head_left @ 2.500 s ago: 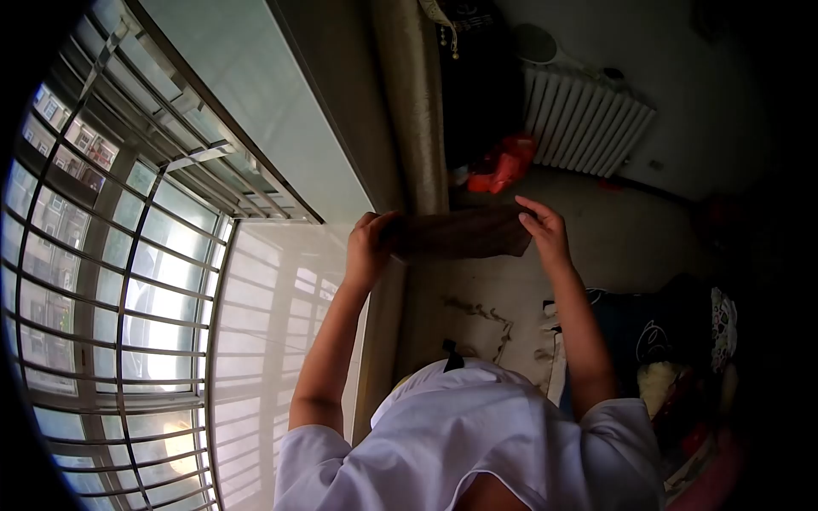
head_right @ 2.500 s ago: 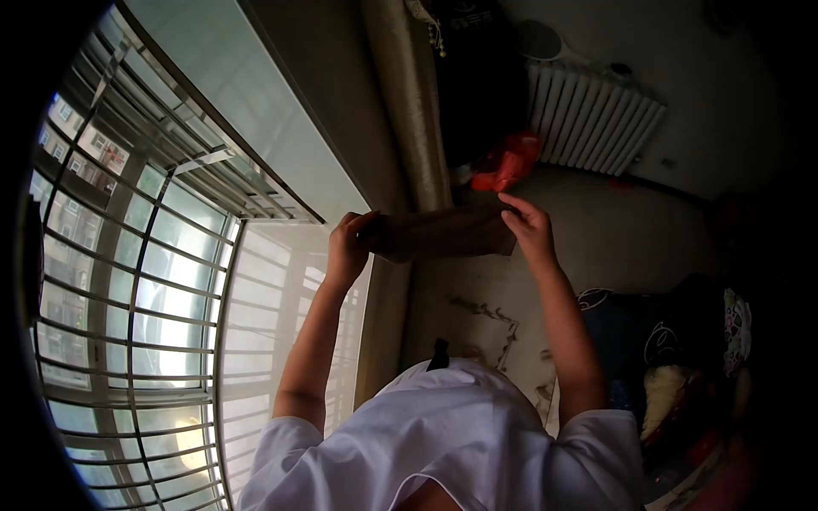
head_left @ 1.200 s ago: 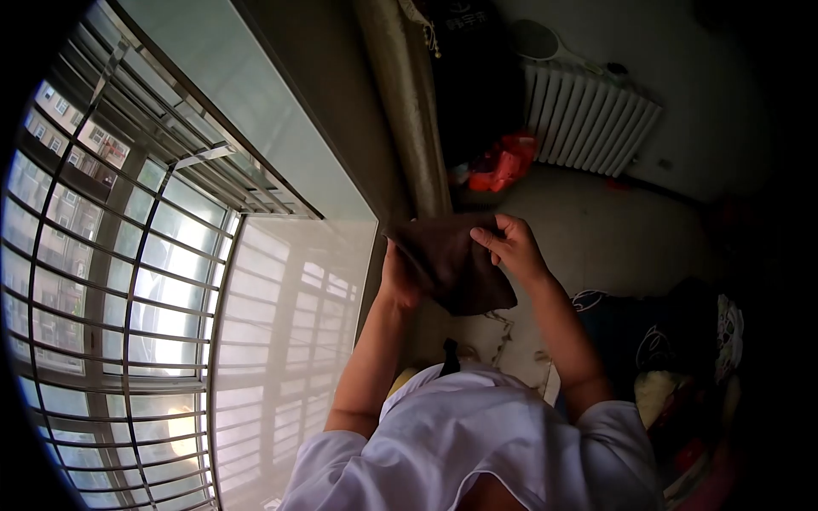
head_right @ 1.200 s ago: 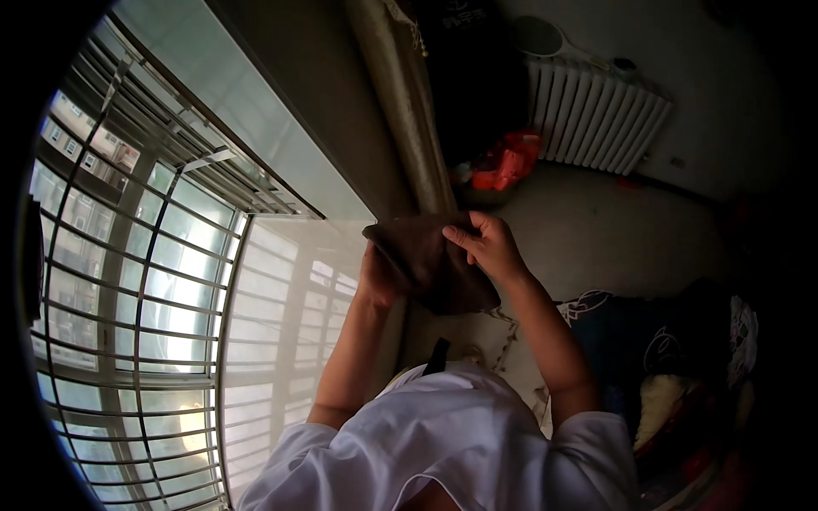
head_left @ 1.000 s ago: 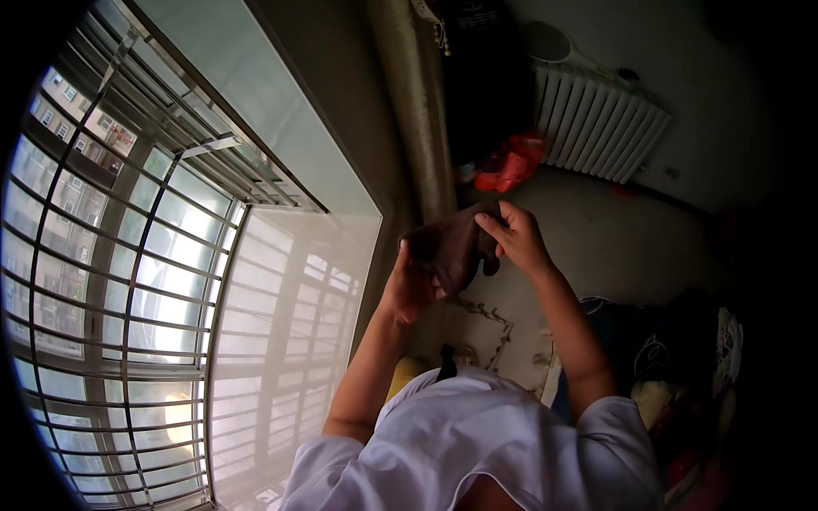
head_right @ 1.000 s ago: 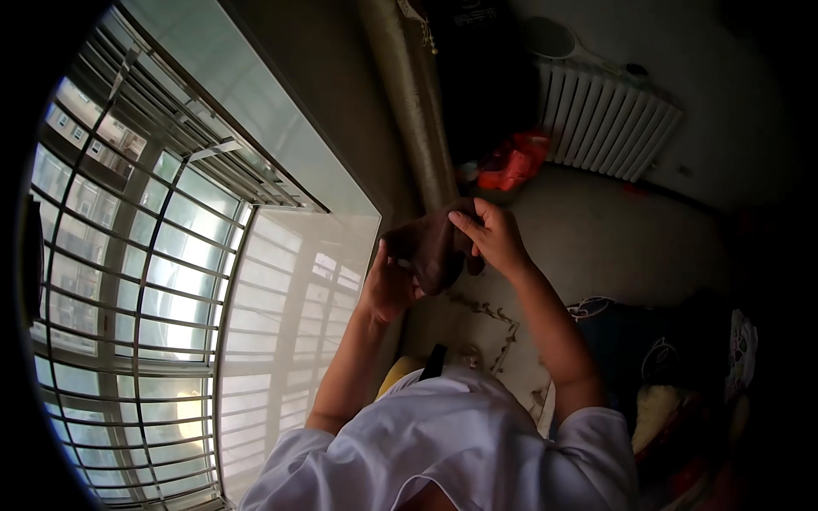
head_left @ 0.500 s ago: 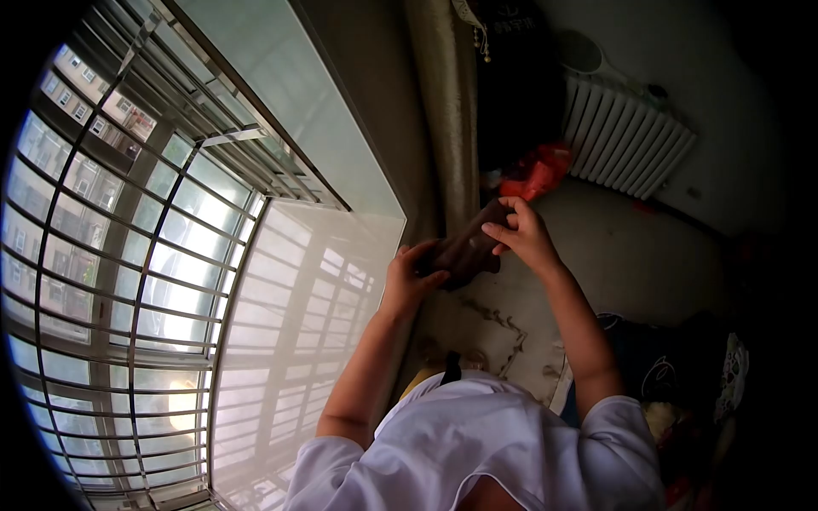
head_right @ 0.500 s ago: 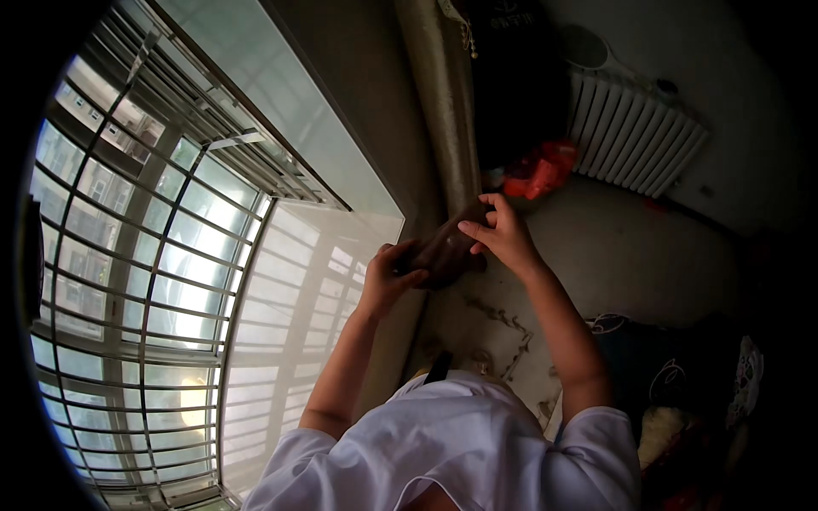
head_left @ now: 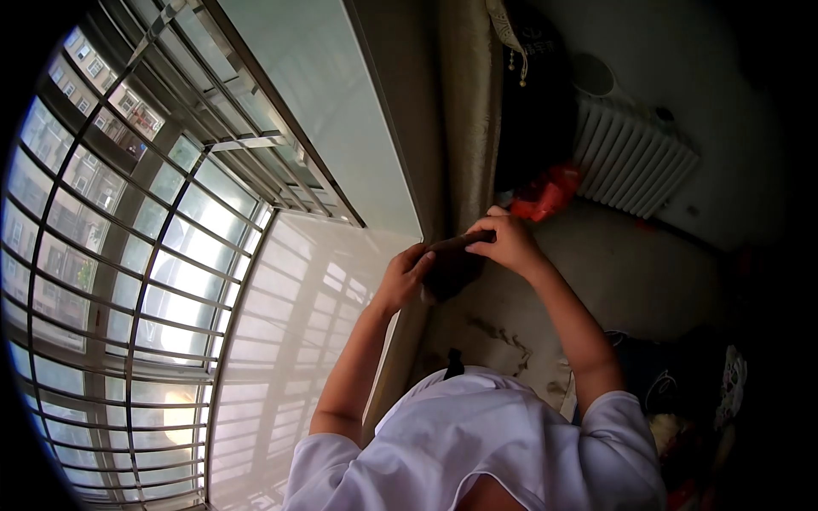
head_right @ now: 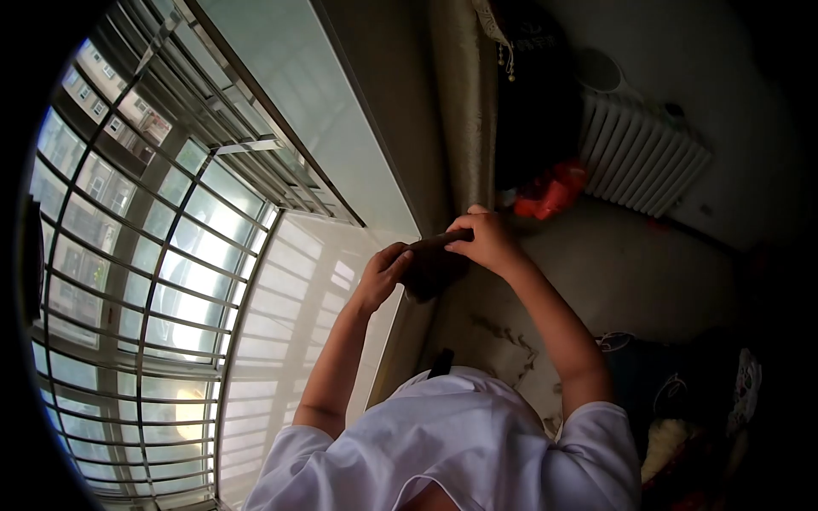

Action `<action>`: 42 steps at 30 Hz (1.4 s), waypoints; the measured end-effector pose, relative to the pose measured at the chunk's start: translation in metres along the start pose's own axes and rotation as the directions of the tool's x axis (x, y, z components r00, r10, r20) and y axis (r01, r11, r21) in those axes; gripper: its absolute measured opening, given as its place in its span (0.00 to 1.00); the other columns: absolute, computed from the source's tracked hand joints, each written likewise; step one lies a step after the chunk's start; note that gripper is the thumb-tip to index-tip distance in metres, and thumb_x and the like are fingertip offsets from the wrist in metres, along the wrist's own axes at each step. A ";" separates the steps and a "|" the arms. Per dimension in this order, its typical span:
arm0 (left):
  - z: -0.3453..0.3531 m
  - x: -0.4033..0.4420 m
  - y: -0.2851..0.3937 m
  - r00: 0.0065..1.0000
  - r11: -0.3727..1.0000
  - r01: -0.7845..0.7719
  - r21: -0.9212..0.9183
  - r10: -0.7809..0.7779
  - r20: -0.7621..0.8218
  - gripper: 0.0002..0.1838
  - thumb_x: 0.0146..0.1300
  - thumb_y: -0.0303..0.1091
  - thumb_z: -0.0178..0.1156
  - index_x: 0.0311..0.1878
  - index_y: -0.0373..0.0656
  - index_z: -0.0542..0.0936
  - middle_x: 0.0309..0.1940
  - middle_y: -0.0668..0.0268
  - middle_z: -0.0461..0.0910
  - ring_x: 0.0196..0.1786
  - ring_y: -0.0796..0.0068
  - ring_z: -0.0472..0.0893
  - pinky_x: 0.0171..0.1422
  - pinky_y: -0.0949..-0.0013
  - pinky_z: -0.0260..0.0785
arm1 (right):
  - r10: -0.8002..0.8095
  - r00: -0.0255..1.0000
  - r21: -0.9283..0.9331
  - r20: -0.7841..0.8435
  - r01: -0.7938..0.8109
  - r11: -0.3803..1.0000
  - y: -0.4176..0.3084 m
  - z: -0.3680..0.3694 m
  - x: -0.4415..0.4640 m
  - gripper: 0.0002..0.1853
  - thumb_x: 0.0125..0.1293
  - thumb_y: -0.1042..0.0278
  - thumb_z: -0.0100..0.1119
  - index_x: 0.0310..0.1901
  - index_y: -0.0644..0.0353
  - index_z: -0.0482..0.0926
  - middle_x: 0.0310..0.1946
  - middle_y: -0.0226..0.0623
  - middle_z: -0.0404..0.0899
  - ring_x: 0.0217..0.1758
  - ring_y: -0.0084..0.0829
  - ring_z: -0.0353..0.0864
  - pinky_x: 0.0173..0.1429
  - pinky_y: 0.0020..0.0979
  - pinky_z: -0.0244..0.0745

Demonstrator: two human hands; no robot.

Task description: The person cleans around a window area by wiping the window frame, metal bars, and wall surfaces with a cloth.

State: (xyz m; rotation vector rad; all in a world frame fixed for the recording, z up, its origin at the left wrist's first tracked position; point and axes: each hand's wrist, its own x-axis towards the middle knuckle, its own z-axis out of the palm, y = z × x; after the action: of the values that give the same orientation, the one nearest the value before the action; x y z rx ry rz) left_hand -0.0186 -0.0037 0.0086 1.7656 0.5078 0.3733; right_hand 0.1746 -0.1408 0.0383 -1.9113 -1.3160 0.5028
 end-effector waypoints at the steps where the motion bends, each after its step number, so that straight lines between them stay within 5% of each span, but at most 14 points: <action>1: -0.005 0.001 -0.002 1.000 1.000 0.000 0.000 0.000 -0.001 0.16 0.70 0.39 0.52 0.46 0.32 0.77 0.33 0.60 0.80 0.39 0.74 0.76 0.46 0.69 0.69 | -0.159 0.961 -0.048 -0.227 0.152 0.987 -0.006 0.010 0.002 0.11 0.44 0.68 0.74 0.28 0.61 0.82 0.37 0.37 0.75 0.40 0.35 0.76 0.46 0.33 0.74; 4: -0.018 0.008 -0.012 0.996 0.994 0.034 0.104 -0.025 -0.085 0.16 0.69 0.39 0.52 0.43 0.32 0.77 0.31 0.61 0.80 0.35 0.72 0.76 0.42 0.67 0.69 | -0.409 0.807 -0.272 -0.426 0.318 0.908 -0.011 0.025 0.021 0.13 0.44 0.68 0.74 0.28 0.61 0.79 0.34 0.37 0.76 0.36 0.36 0.78 0.41 0.34 0.74; 6: -0.021 0.016 -0.021 0.975 0.984 0.063 0.168 -0.025 -0.223 0.16 0.69 0.39 0.52 0.41 0.31 0.76 0.29 0.61 0.80 0.34 0.69 0.78 0.39 0.64 0.70 | -0.288 0.861 -0.172 -0.418 0.236 0.956 -0.013 0.043 0.031 0.12 0.45 0.69 0.73 0.27 0.62 0.77 0.33 0.37 0.76 0.34 0.36 0.78 0.37 0.32 0.74; 8: -0.020 0.014 -0.011 0.970 0.981 0.093 -0.172 -0.128 -0.206 0.15 0.69 0.39 0.52 0.44 0.34 0.77 0.35 0.62 0.81 0.36 0.69 0.80 0.39 0.64 0.72 | -0.183 0.889 -0.047 -0.421 0.180 0.983 -0.026 0.063 0.030 0.12 0.47 0.72 0.71 0.29 0.62 0.75 0.31 0.39 0.77 0.30 0.38 0.78 0.34 0.32 0.74; 10: -0.025 0.010 -0.002 0.964 0.664 0.119 -0.738 -0.255 -0.074 0.16 0.69 0.41 0.52 0.51 0.39 0.75 0.42 0.63 0.80 0.42 0.70 0.80 0.44 0.66 0.74 | -0.291 0.834 -0.052 -0.469 0.303 0.952 -0.042 0.090 0.019 0.11 0.48 0.73 0.69 0.33 0.63 0.77 0.37 0.40 0.78 0.37 0.40 0.80 0.41 0.34 0.76; 16: -0.041 0.009 -0.019 0.982 0.629 0.026 -0.777 -0.163 -0.100 0.18 0.61 0.28 0.59 0.54 0.36 0.71 0.46 0.60 0.77 0.48 0.70 0.78 0.54 0.66 0.73 | -0.477 0.806 -0.257 -0.351 0.407 0.877 -0.054 0.125 -0.004 0.16 0.55 0.79 0.60 0.47 0.64 0.79 0.52 0.41 0.75 0.53 0.43 0.74 0.56 0.38 0.73; 20: -0.042 0.010 -0.038 0.981 0.542 -0.097 -0.834 -0.088 -0.171 0.17 0.57 0.21 0.58 0.50 0.37 0.69 0.44 0.61 0.76 0.47 0.70 0.78 0.55 0.67 0.72 | -0.365 0.889 -0.034 -0.276 0.370 0.928 -0.045 0.130 -0.013 0.18 0.59 0.75 0.60 0.53 0.63 0.77 0.55 0.39 0.74 0.56 0.39 0.74 0.59 0.35 0.71; 21: -0.042 0.010 -0.036 0.967 0.686 -0.208 -0.698 0.036 -0.253 0.18 0.57 0.21 0.58 0.51 0.37 0.69 0.45 0.61 0.77 0.48 0.71 0.77 0.54 0.68 0.72 | -0.365 0.889 -0.038 -0.276 0.370 0.928 -0.040 0.133 -0.014 0.18 0.59 0.75 0.60 0.53 0.63 0.77 0.55 0.39 0.74 0.56 0.39 0.74 0.59 0.35 0.71; 22: -0.042 0.010 -0.032 0.935 0.789 -0.320 -0.525 0.172 -0.310 0.19 0.58 0.20 0.58 0.53 0.37 0.69 0.46 0.60 0.78 0.49 0.73 0.77 0.54 0.69 0.72 | -0.141 0.943 0.382 -0.301 0.255 0.888 -0.035 0.137 -0.014 0.21 0.62 0.69 0.61 0.56 0.63 0.73 0.56 0.37 0.73 0.57 0.35 0.73 0.59 0.33 0.71; 24: -0.032 0.003 -0.011 0.921 0.963 -0.255 -0.090 0.213 -0.325 0.17 0.53 0.18 0.60 0.47 0.40 0.75 0.50 0.63 0.78 0.51 0.73 0.77 0.55 0.67 0.71 | 0.031 0.991 0.865 -0.129 0.097 0.492 -0.033 0.125 -0.008 0.31 0.66 0.54 0.59 0.64 0.63 0.63 0.57 0.34 0.70 0.60 0.26 0.70 0.61 0.32 0.68; 27: -0.017 0.005 -0.001 0.716 0.523 -0.549 0.652 0.697 0.044 0.18 0.45 0.25 0.64 0.43 0.46 0.81 0.52 0.61 0.77 0.56 0.55 0.75 0.56 0.57 0.73 | 0.011 0.999 0.996 0.036 -0.037 0.077 -0.019 0.112 0.010 0.29 0.67 0.59 0.58 0.64 0.64 0.63 0.58 0.36 0.71 0.60 0.24 0.71 0.62 0.28 0.67; 36: -0.015 0.016 0.027 0.735 0.627 -0.356 0.693 0.645 -0.207 0.24 0.49 0.34 0.70 0.51 0.43 0.79 0.52 0.56 0.75 0.57 0.51 0.74 0.58 0.58 0.69 | -0.023 0.994 0.961 0.105 -0.095 0.260 -0.001 0.068 0.029 0.28 0.65 0.74 0.55 0.66 0.66 0.62 0.59 0.38 0.72 0.60 0.26 0.72 0.66 0.28 0.65; 40: -0.019 0.047 0.020 0.928 0.897 -0.306 0.320 0.356 -0.111 0.36 0.58 0.38 0.67 0.67 0.39 0.65 0.52 0.55 0.75 0.58 0.56 0.74 0.62 0.61 0.66 | -0.183 0.967 0.932 0.179 -0.107 0.347 0.005 0.050 0.045 0.32 0.63 0.73 0.60 0.66 0.67 0.60 0.60 0.37 0.69 0.62 0.26 0.69 0.66 0.28 0.64; 42: -0.013 0.057 0.019 0.973 0.960 -0.162 -0.229 0.116 -0.200 0.33 0.60 0.34 0.66 0.66 0.36 0.64 0.55 0.58 0.74 0.60 0.64 0.73 0.65 0.64 0.65 | -0.201 0.978 0.871 0.046 0.060 0.488 0.018 0.052 0.062 0.33 0.62 0.71 0.63 0.67 0.66 0.61 0.60 0.37 0.68 0.63 0.27 0.68 0.66 0.29 0.64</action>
State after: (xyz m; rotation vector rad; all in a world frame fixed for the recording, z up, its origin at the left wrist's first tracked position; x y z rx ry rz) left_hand 0.0260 0.0335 0.0290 1.5383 0.4476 0.6764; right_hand 0.1748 -0.0687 -0.0031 -0.9033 -0.9603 1.0138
